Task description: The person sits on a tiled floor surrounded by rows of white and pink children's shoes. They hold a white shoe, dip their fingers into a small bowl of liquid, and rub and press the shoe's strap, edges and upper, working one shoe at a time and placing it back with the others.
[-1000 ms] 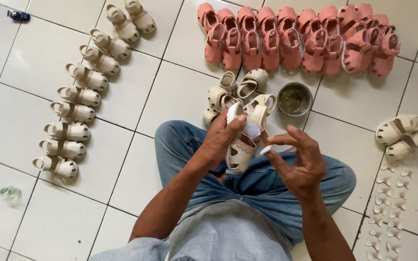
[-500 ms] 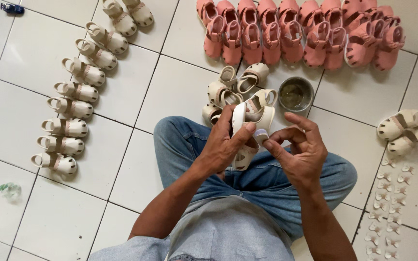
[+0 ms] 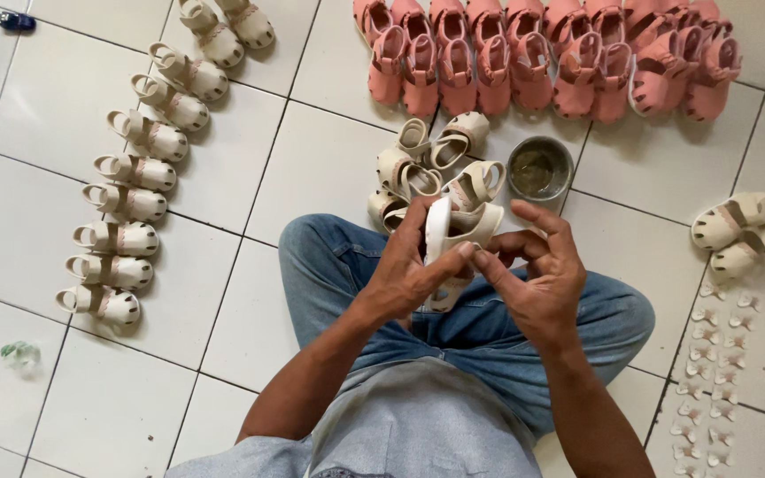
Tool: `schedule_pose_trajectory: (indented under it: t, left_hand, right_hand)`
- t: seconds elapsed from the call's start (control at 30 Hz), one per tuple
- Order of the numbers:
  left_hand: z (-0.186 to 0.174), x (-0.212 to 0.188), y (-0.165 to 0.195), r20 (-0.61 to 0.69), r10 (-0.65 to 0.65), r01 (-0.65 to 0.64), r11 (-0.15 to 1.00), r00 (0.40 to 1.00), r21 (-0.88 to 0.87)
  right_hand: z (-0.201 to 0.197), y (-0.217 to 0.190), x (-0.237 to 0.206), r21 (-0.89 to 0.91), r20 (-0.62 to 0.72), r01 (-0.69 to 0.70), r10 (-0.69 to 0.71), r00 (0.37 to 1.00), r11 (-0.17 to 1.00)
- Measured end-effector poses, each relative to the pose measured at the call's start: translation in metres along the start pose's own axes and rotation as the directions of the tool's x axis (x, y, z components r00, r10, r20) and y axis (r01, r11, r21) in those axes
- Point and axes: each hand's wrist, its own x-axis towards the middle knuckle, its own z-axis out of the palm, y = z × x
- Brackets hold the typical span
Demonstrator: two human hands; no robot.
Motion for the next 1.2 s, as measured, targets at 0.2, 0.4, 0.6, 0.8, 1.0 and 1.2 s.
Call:
schedule_pose_trajectory:
  t: [0.2,0.4,0.6,0.8,1.0,1.2]
  left_hand:
    - [-0.009,0.002,-0.044,0.005,-0.161,0.114,0.678,0.987,-0.727]
    - [-0.007,-0.004,-0.067,-0.040,-0.117,0.062,0.752,0.992,-0.656]
    - [-0.010,0.000,-0.064,-0.075,-0.166,0.036,0.582,0.983,-0.813]
    - [-0.034,-0.013,-0.072,-0.151,-0.201,0.015,0.646,0.968,-0.763]
    - [-0.062,-0.033,-0.079,-0.347,-0.291,0.004,0.771,0.892,-0.637]
    - [-0.071,-0.039,-0.070,-0.304,-0.263,-0.039,0.694,0.916,-0.718]
  right_hand:
    - [0.005,-0.006,-0.014,-0.092,-0.041,0.319,-0.324,0.945,0.943]
    - [0.027,0.004,-0.011,-0.030,-0.131,0.113,-0.116,0.985,0.993]
    - [-0.027,0.063,0.026,-0.532,0.020,0.312,-0.357,0.934,0.787]
    - [-0.074,0.183,0.091,-0.922,0.033,0.036,-0.016,0.999,0.385]
    - [-0.072,0.228,0.101,-0.945,0.027,-0.038,0.193,0.981,0.325]
    - [-0.076,0.237,0.102,-0.939,0.002,-0.067,0.202,0.979,0.336]
